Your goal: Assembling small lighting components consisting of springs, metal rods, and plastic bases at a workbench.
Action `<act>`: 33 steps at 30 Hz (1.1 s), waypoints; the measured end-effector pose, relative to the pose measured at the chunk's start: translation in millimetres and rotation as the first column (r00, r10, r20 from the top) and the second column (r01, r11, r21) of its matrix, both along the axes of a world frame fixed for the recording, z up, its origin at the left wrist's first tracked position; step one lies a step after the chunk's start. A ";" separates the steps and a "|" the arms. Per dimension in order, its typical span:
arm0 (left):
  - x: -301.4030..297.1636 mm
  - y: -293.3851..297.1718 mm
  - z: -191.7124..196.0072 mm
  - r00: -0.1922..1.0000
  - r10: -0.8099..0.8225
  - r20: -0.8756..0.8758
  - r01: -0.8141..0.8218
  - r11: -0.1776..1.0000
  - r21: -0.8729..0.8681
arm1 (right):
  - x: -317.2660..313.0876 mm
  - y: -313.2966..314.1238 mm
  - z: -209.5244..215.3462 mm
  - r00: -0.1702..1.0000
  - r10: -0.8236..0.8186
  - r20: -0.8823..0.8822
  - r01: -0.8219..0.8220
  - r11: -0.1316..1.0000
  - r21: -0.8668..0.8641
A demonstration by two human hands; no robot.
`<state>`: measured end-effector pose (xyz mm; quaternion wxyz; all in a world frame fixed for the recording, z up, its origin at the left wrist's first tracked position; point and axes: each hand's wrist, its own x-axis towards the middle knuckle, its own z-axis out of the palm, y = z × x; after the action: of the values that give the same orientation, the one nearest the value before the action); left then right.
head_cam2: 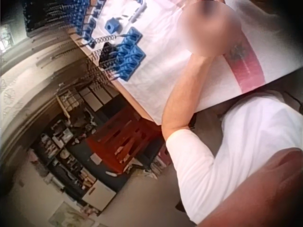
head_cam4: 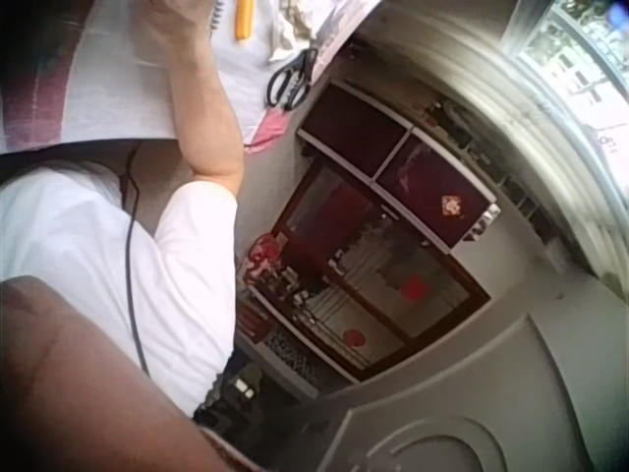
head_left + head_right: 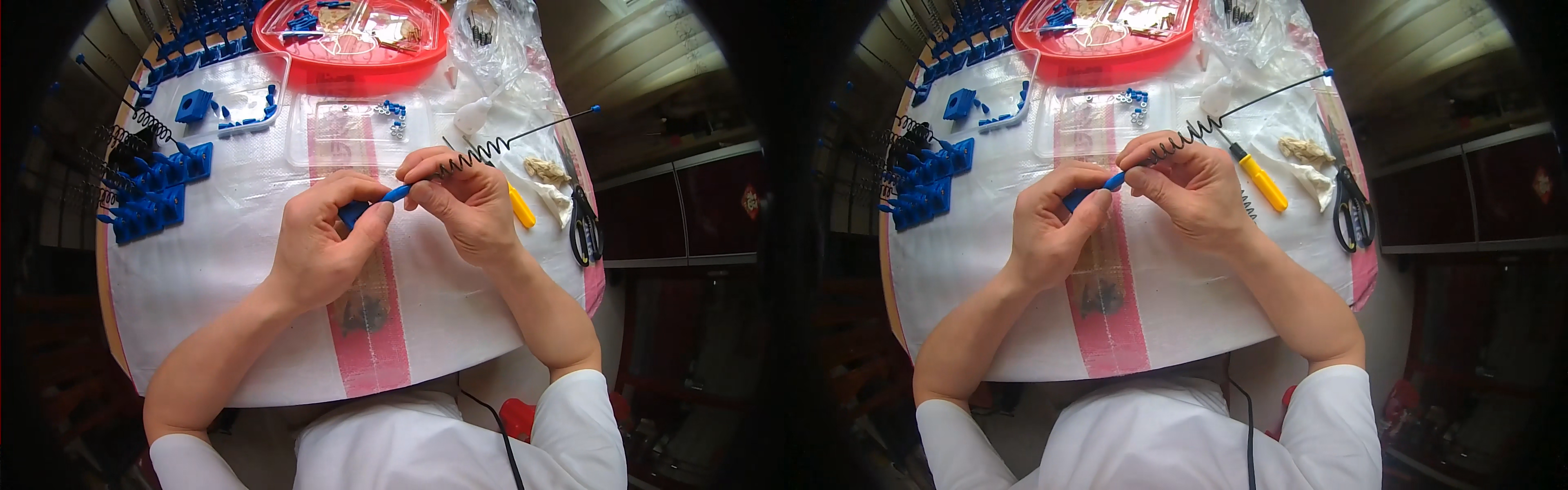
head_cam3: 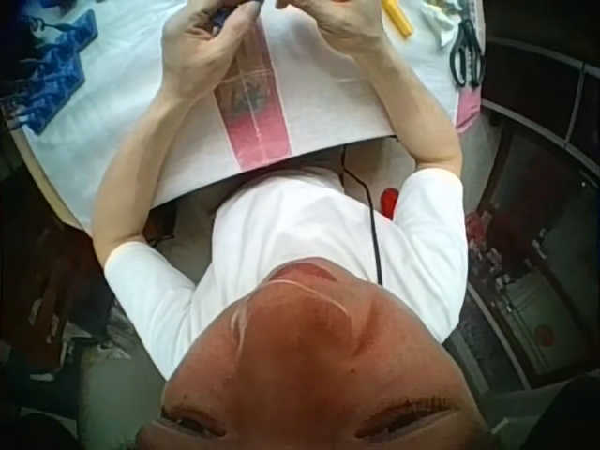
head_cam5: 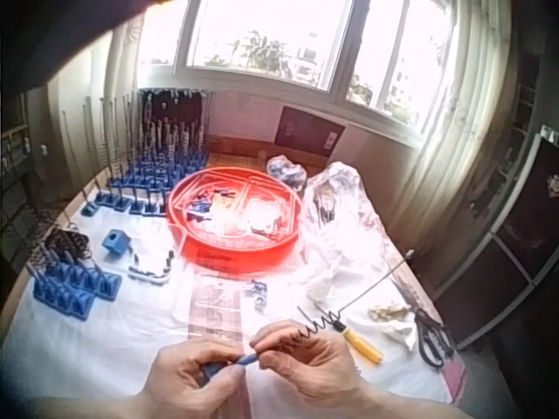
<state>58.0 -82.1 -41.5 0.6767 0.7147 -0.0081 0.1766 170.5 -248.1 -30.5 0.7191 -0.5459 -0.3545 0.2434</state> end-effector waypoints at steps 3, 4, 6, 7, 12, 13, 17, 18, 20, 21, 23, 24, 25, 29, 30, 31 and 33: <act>-0.1 -0.6 -0.8 1.000 0.016 -0.005 -0.016 1.000 0.004 | 0.2 0.4 -0.6 1.000 0.000 -0.018 0.000 1.000 0.007; -0.1 -0.7 -0.4 1.000 0.026 0.013 -0.027 0.999 0.019 | -0.5 0.9 -0.8 1.000 0.003 -0.024 -0.003 1.000 0.013; 0.3 -1.8 -0.2 0.996 0.060 0.070 -0.063 0.997 0.038 | -2.5 1.7 -1.4 0.998 -0.008 -0.055 0.008 1.000 -0.003; 0.6 -2.5 -0.2 0.992 0.075 0.097 -0.080 0.996 0.046 | -3.2 1.5 -1.6 0.997 -0.015 -0.072 0.015 1.000 -0.013; 1.6 -2.5 0.2 0.974 0.140 0.178 -0.177 0.961 0.213 | -2.8 1.3 -2.7 0.997 0.021 -0.080 -0.020 1.000 0.019; 1.8 -2.3 0.5 0.970 0.147 0.195 -0.192 0.951 0.241 | -2.4 1.8 -3.1 0.997 0.024 -0.074 -0.022 0.999 0.025; 0.6 -3.4 3.4 0.962 0.168 0.216 -0.227 0.931 0.286 | -3.8 2.5 -2.0 0.997 0.022 -0.076 -0.021 0.999 0.025; 1.6 -2.7 3.2 0.956 0.169 0.240 -0.239 0.923 0.303 | -3.7 2.5 -1.9 0.997 0.021 -0.068 -0.020 1.000 0.014; 2.6 -1.8 3.0 0.947 0.161 0.276 -0.253 0.906 0.338 | -4.2 2.6 -3.2 0.998 0.016 -0.054 -0.016 1.000 0.007; 2.9 -1.6 3.0 0.945 0.153 0.290 -0.255 0.899 0.356 | -5.0 2.6 -5.2 0.999 0.012 -0.048 -0.012 1.000 0.008; 2.6 -1.4 3.3 0.942 0.151 0.301 -0.261 0.891 0.371 | -6.7 3.4 -6.6 0.998 0.012 -0.065 -0.011 1.000 0.011; 2.0 -1.7 3.6 0.942 0.155 0.299 -0.264 0.892 0.367 | -8.0 3.6 -6.7 0.996 0.014 -0.089 -0.013 1.000 0.011; 1.7 -1.8 3.5 0.942 0.160 0.296 -0.266 0.893 0.362 | -8.6 3.9 -7.1 0.993 0.016 -0.114 -0.014 1.000 0.011; 2.6 -0.8 3.9 0.929 0.144 0.342 -0.273 0.888 0.369 | -8.7 5.1 -9.2 0.999 0.015 -0.040 -0.013 0.999 0.045; 2.9 -1.1 4.0 0.926 0.138 0.353 -0.275 0.885 0.376 | -9.3 4.4 -9.3 1.000 0.010 -0.024 -0.009 0.999 0.051; 3.1 -0.9 4.1 0.922 0.134 0.363 -0.279 0.880 0.384 | -9.7 4.4 -9.5 1.000 0.007 -0.008 -0.007 0.998 0.058; 2.1 0.7 3.7 0.924 0.116 0.364 -0.267 0.876 0.401 | -10.2 4.7 -9.7 1.000 0.010 0.002 -0.010 0.998 0.069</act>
<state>60.1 -81.4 -37.8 0.4637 0.8075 -0.0890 0.3536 160.3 -243.4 -40.1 0.7360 -0.5192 -0.3660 0.2341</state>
